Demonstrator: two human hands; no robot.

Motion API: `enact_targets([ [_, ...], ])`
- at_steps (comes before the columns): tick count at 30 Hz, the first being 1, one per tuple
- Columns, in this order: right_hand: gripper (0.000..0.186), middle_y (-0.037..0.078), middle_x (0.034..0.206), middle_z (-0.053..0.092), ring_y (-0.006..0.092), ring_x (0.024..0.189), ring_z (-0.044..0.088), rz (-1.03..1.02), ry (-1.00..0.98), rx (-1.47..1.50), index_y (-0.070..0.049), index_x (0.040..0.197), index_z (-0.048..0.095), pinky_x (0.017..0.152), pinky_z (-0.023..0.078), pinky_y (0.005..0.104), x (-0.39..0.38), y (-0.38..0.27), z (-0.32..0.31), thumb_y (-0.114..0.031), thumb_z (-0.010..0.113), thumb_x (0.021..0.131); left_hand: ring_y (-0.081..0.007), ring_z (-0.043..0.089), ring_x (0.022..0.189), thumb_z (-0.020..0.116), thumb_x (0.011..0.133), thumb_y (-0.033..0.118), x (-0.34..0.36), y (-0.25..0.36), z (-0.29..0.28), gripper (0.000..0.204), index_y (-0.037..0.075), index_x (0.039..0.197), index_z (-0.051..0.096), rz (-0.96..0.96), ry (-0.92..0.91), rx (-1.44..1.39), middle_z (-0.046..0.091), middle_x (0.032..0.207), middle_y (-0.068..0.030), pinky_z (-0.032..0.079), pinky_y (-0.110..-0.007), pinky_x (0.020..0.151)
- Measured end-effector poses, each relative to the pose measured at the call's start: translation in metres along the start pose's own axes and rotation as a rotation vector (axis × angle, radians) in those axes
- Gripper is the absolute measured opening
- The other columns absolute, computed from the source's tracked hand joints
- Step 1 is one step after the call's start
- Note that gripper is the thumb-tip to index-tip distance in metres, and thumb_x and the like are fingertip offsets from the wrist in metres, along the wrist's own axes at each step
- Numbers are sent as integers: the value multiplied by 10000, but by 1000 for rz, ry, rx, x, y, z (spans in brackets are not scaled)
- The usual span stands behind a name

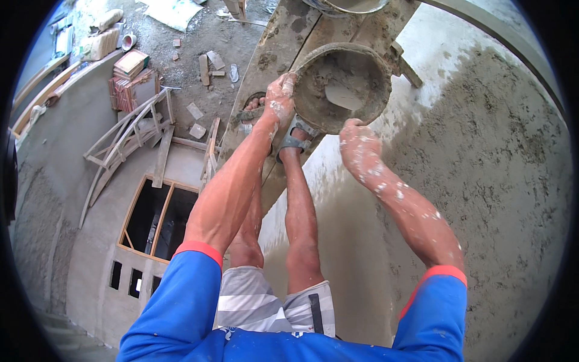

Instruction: The person applies plaster to a wall using a trowel. They take wet plaster from a bucket and spread it onto the rough wall surface with the tool.

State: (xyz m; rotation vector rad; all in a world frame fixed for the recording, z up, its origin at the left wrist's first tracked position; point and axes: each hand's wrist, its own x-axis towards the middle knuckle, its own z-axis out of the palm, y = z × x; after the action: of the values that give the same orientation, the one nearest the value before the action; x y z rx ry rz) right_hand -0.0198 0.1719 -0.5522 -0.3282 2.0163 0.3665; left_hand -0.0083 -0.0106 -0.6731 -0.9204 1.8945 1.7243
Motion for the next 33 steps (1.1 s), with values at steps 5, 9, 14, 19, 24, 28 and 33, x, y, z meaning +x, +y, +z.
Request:
enact_targets([
  [5,271,225,831,664,316,748,705,-216,-41,240,70,979,627,648,572,385,70,24,16,-130,609,798,-346,634,1045,532,964,264,3,4,8,374,-37,1161,630,-41,-43,-44,664,1096,-240,460,-373,905],
  [9,345,278,872,656,391,783,685,141,-481,1311,100,996,564,763,543,451,40,44,-22,-168,635,789,-375,630,1027,521,962,257,6,1,-1,355,-25,1142,641,41,-46,46,658,1078,-253,466,-387,884],
  [14,183,290,934,660,429,825,671,-70,-41,272,54,987,515,760,541,478,-19,-5,5,-64,480,852,-240,623,914,508,984,282,6,-4,-6,349,-5,1139,634,33,-77,28,685,991,-177,461,-351,834],
  [19,171,268,945,674,372,817,687,-277,39,185,40,875,598,725,541,469,80,35,50,-92,497,834,-201,600,886,500,995,288,11,7,16,346,5,1135,640,76,-108,39,687,972,-158,460,-344,826],
  [24,246,265,896,674,364,735,674,48,-352,874,30,832,615,695,537,468,45,32,-40,-205,551,868,-376,624,1035,527,958,265,11,-12,-3,332,27,1153,653,-5,-82,74,665,1077,-225,462,-389,886],
  [28,211,250,907,670,378,812,676,-382,253,107,6,998,567,728,541,474,7,55,-40,-176,505,912,-378,621,1046,521,961,266,9,-13,-21,338,18,1149,652,23,-125,107,661,1096,-224,463,-390,891],
  [33,240,245,925,656,414,900,646,-136,182,-38,36,1059,504,803,526,492,66,83,-51,-134,437,905,-371,625,1031,515,965,265,14,0,0,340,9,1136,657,55,-118,51,665,1083,-226,467,-389,889],
])
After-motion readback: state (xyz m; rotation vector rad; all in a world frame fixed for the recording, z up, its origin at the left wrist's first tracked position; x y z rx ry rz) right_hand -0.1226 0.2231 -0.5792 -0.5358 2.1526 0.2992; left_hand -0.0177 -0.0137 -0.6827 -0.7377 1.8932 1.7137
